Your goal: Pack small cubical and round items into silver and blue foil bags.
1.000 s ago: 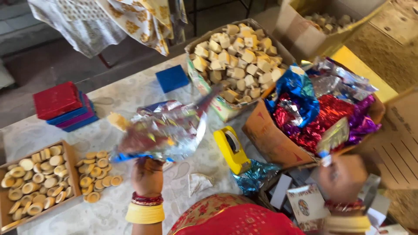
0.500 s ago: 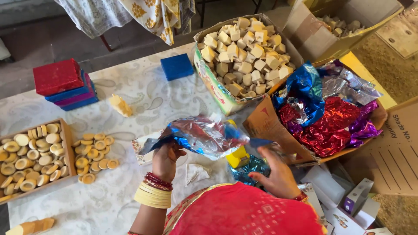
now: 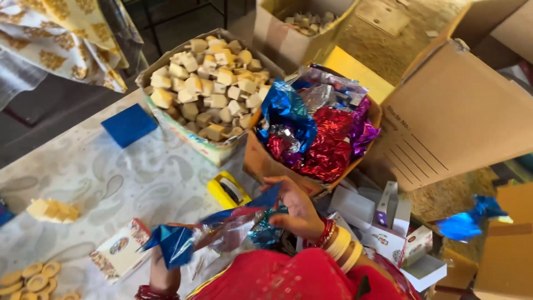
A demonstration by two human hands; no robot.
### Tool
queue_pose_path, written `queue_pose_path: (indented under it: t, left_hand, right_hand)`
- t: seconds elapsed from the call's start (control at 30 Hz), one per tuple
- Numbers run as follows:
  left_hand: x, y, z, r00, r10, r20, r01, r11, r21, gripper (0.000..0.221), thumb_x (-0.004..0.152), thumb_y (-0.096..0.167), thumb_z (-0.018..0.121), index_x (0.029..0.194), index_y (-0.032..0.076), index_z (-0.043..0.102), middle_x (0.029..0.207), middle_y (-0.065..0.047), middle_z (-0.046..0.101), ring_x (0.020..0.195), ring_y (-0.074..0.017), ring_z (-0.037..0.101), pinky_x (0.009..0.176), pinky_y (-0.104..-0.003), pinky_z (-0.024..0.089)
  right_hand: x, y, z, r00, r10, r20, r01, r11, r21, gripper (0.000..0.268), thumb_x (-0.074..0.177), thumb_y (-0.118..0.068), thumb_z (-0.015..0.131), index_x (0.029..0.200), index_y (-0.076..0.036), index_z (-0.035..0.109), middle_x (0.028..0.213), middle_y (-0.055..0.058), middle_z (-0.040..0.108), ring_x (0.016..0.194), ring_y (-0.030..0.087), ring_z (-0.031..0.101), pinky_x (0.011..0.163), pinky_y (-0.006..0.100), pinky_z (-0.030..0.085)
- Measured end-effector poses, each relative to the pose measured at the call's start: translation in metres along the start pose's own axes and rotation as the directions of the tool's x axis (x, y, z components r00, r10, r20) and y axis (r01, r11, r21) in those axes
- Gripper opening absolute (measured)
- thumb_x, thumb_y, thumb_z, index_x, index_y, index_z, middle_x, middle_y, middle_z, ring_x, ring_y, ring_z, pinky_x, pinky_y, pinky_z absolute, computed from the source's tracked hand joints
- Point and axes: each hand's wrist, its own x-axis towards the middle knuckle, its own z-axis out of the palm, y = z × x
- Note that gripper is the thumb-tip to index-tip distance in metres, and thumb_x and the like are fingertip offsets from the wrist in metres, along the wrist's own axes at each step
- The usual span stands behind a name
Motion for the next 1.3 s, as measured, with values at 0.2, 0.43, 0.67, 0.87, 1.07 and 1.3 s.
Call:
queue_pose_path:
  t: [0.2, 0.43, 0.67, 0.87, 1.07, 1.3]
  left_hand:
    - [0.037, -0.032, 0.034, 0.944, -0.327, 0.033, 0.324, 0.908, -0.266, 0.037, 0.091, 0.002, 0.04, 0.118, -0.008, 0.063, 0.107, -0.017, 0.074, 0.093, -0.0269, 0.074, 0.084, -0.04, 0.061]
    - [0.077, 0.102, 0.195, 0.989, 0.007, 0.15, 0.004, 0.997, -0.073, 0.034, 0.091, -0.007, 0.06, 0.123, 0.006, 0.056, 0.099, -0.012, 0.065, 0.088, -0.0222, 0.066, 0.079, -0.037, 0.057]
    - [0.075, 0.127, 0.276, 0.399, 0.447, 0.801, -0.904, 0.045, 0.425, 0.045, 0.083, 0.025, 0.071, 0.128, 0.028, 0.067, 0.141, -0.01, 0.057, 0.136, -0.0331, 0.049, 0.105, -0.054, 0.037]
    - [0.102, 0.11, 0.313, 0.427, 0.277, 0.861, -0.901, 0.052, 0.43, 0.048, 0.084, 0.048, 0.067, 0.126, 0.023, 0.067, 0.135, -0.01, 0.061, 0.132, -0.0313, 0.048, 0.107, -0.059, 0.031]
    - [0.119, 0.091, 0.308, 0.683, 0.125, 0.72, -0.73, 0.077, 0.679, 0.043, 0.086, 0.057, 0.065, 0.097, 0.017, 0.077, 0.11, -0.011, 0.065, 0.117, -0.0344, 0.055, 0.1, -0.059, 0.032]
    - [0.133, 0.058, 0.332, 0.802, 0.093, 0.59, -0.559, -0.231, 0.796, 0.025, 0.089, 0.026, 0.063, 0.111, 0.019, 0.073, 0.113, -0.005, 0.062, 0.112, -0.0245, 0.058, 0.105, -0.053, 0.034]
  right_hand:
    - [-0.003, -0.009, -0.03, 0.73, -0.619, 0.289, 0.63, 0.446, -0.636, 0.027, 0.074, -0.018, 0.079, 0.101, -0.013, 0.079, 0.103, 0.003, 0.069, 0.084, 0.022, 0.07, 0.076, 0.036, 0.053]
    - [-0.009, -0.047, -0.088, 0.792, -0.563, 0.236, 0.269, -0.025, -0.963, 0.022, 0.078, -0.016, 0.084, 0.099, -0.017, 0.076, 0.096, 0.004, 0.067, 0.082, 0.024, 0.067, 0.071, 0.038, 0.051]
    - [0.0, -0.017, -0.127, 0.947, -0.314, -0.061, 0.074, 0.399, -0.914, 0.035, 0.085, -0.003, 0.07, 0.121, -0.003, 0.069, 0.122, 0.013, 0.07, 0.113, 0.036, 0.067, 0.101, 0.046, 0.048]
    - [-0.001, -0.037, -0.133, 0.995, -0.039, 0.096, 0.101, 0.195, -0.976, 0.03, 0.068, -0.01, 0.073, 0.097, -0.007, 0.075, 0.112, 0.02, 0.071, 0.113, 0.041, 0.062, 0.101, 0.05, 0.045]
    - [-0.017, -0.029, -0.206, 0.931, -0.209, -0.301, -0.232, 0.298, -0.926, 0.024, 0.085, -0.003, 0.068, 0.107, -0.011, 0.076, 0.11, 0.01, 0.073, 0.109, 0.032, 0.066, 0.098, 0.042, 0.053]
    - [0.023, -0.005, -0.234, 0.99, -0.02, -0.141, -0.138, 0.095, -0.986, 0.045, 0.06, -0.005, 0.078, 0.105, -0.006, 0.071, 0.107, 0.014, 0.064, 0.105, 0.037, 0.058, 0.092, 0.046, 0.049]
